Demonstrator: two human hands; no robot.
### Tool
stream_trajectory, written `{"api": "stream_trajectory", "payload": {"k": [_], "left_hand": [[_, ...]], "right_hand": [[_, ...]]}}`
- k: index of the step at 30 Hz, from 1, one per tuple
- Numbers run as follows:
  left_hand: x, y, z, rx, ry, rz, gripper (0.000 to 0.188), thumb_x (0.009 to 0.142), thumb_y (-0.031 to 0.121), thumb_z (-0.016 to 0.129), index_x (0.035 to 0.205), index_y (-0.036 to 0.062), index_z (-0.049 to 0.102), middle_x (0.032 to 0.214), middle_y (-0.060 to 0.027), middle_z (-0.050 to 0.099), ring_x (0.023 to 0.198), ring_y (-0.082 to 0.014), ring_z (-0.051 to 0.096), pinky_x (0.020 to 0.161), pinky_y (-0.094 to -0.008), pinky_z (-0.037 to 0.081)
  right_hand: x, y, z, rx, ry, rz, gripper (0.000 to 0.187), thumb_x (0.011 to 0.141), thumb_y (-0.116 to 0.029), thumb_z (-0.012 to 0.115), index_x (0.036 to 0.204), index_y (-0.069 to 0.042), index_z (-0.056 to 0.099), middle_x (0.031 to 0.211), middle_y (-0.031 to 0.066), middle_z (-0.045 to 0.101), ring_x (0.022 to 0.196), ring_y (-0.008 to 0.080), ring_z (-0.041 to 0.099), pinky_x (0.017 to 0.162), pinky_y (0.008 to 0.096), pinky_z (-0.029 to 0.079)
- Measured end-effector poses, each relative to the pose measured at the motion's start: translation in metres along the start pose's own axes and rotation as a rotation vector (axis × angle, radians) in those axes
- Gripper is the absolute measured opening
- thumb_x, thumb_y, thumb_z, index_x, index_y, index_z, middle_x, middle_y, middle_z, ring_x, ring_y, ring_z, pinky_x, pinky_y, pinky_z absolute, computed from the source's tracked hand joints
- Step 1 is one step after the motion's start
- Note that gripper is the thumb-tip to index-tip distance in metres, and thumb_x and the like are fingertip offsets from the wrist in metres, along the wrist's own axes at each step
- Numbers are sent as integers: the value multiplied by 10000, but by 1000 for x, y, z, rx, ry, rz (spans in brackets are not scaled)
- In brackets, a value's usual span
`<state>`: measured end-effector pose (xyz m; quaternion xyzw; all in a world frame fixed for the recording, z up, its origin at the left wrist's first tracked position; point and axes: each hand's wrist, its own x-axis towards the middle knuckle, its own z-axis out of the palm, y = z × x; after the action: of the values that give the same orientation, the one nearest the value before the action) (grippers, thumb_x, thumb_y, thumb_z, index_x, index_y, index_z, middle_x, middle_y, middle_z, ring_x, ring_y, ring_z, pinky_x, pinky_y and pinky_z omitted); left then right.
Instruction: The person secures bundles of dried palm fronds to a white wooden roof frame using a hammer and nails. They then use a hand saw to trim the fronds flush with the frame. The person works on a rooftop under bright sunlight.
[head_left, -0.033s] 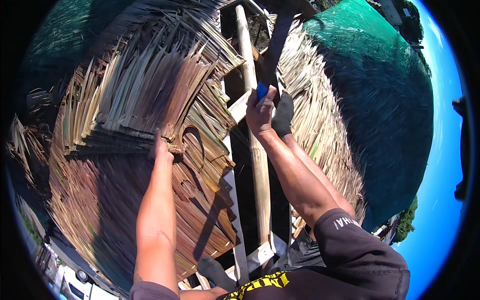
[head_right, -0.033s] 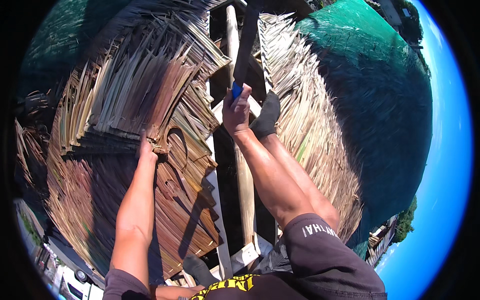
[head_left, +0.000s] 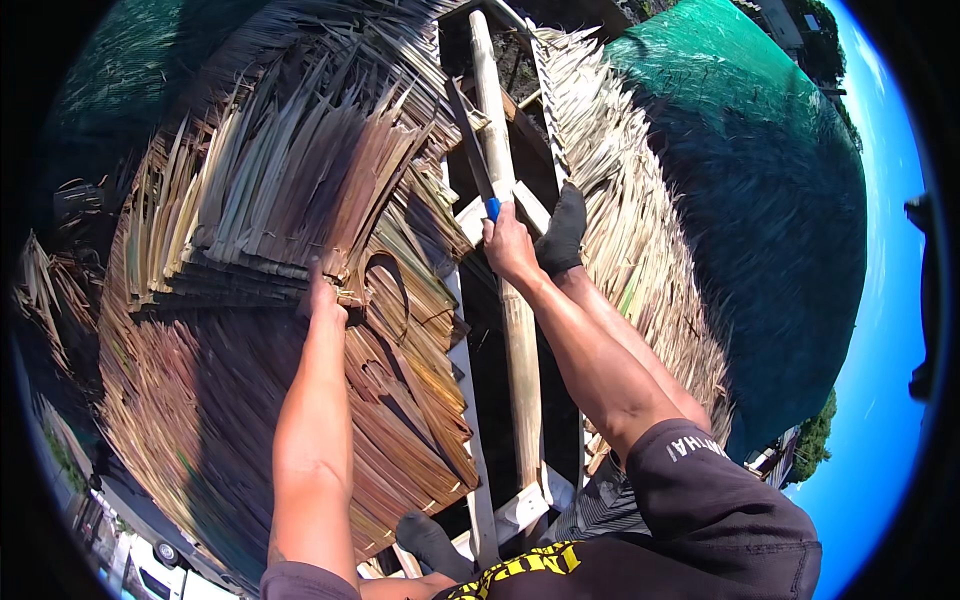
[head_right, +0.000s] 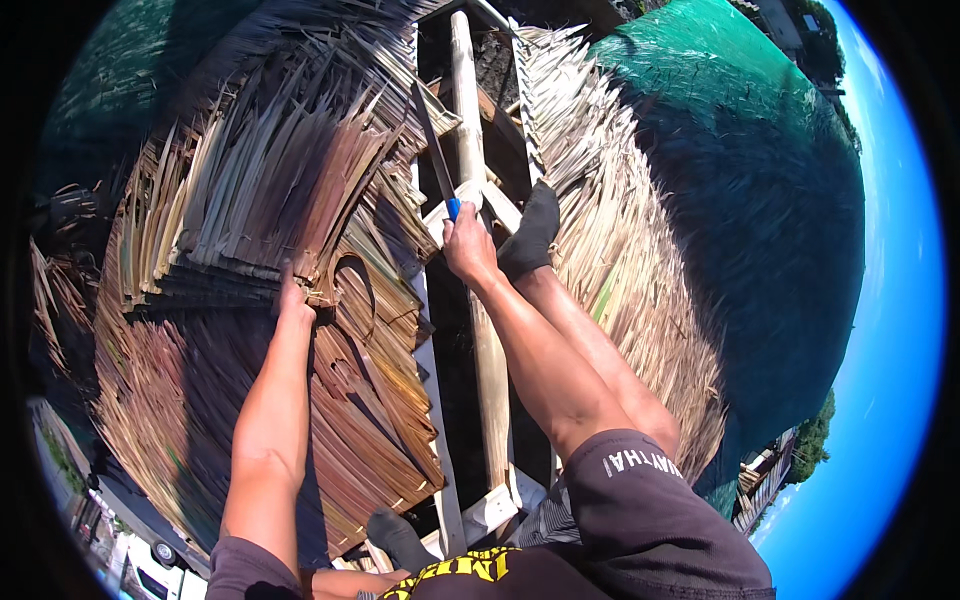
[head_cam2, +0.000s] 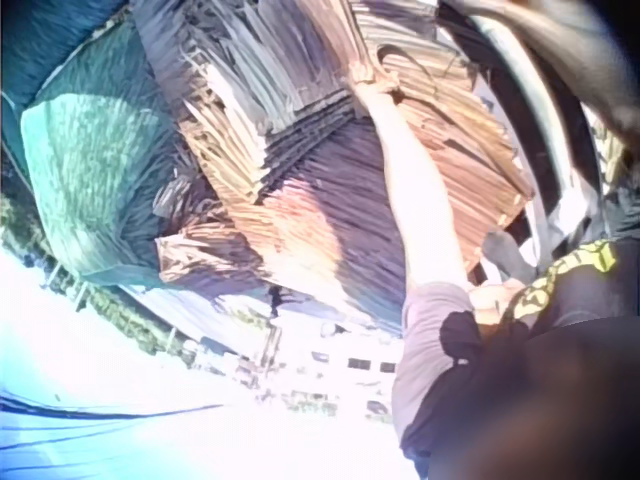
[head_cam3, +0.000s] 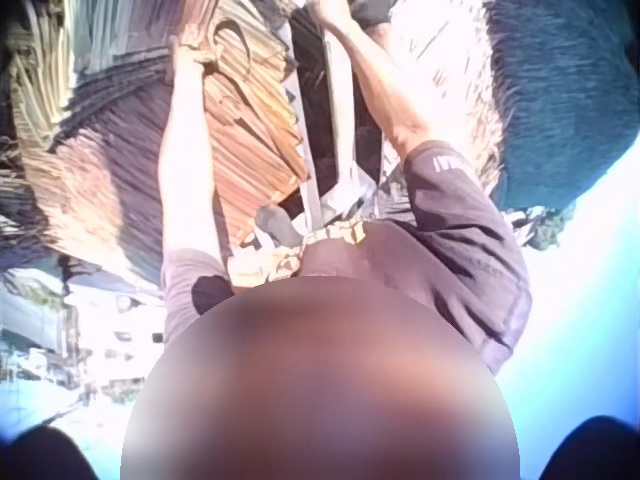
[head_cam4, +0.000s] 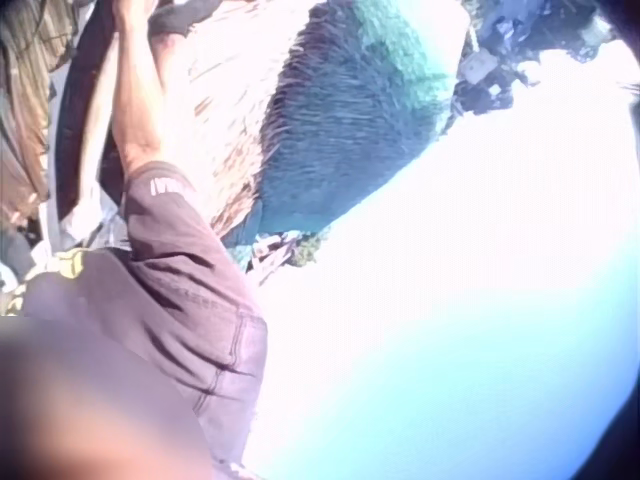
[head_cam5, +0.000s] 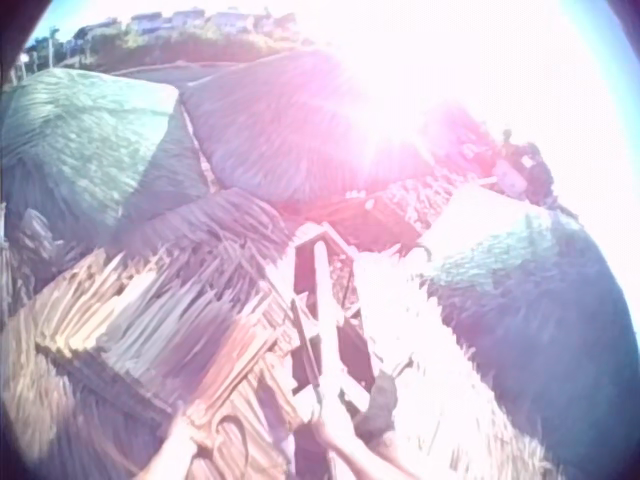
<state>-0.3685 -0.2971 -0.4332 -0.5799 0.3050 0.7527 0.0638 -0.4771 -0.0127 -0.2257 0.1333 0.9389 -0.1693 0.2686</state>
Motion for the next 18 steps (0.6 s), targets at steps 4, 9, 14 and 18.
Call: {"api": "stream_trajectory", "payload": {"k": [4, 9, 14, 18], "left_hand": [[-2, -1, 0, -9, -6, 29, 696, 915, 581, 650, 1362, 57, 549, 1254, -89, 647, 1076, -271, 655, 913, -440, 545], [2, 0, 0, -28, -120, 15, 693, 923, 626, 595, 1362, 90, 563, 1285, -103, 641, 1114, -296, 649, 947, -482, 531], [6, -2, -2, 25, -62, 30, 688, 924, 622, 595, 1366, 97, 565, 1291, -106, 645, 1112, -304, 654, 943, -504, 535], [7, -1, -1, 17, -7, 19, 661, 924, 615, 605, 1337, 100, 589, 1271, -89, 659, 1083, -292, 661, 925, -501, 540]], "right_hand": [[30, 43, 57, 52, -94, -123, 440, 943, -263, 555, 1104, 144, 511, 962, 375, 655, 900, 508, 673, 790, 527, 539], [54, 59, 17, 759, -527, 130, 258, 1016, -291, 566, 947, -45, 532, 712, 14, 549, 548, 134, 567, 467, 329, 523], [42, 64, 25, 93, -196, -41, 237, 1005, -225, 542, 1029, 11, 549, 841, 141, 680, 734, 246, 708, 614, 419, 571], [44, 51, 54, -436, -57, -157, 497, 940, -193, 542, 1253, 166, 399, 1012, 333, 667, 1009, 346, 715, 770, 426, 583]]}}
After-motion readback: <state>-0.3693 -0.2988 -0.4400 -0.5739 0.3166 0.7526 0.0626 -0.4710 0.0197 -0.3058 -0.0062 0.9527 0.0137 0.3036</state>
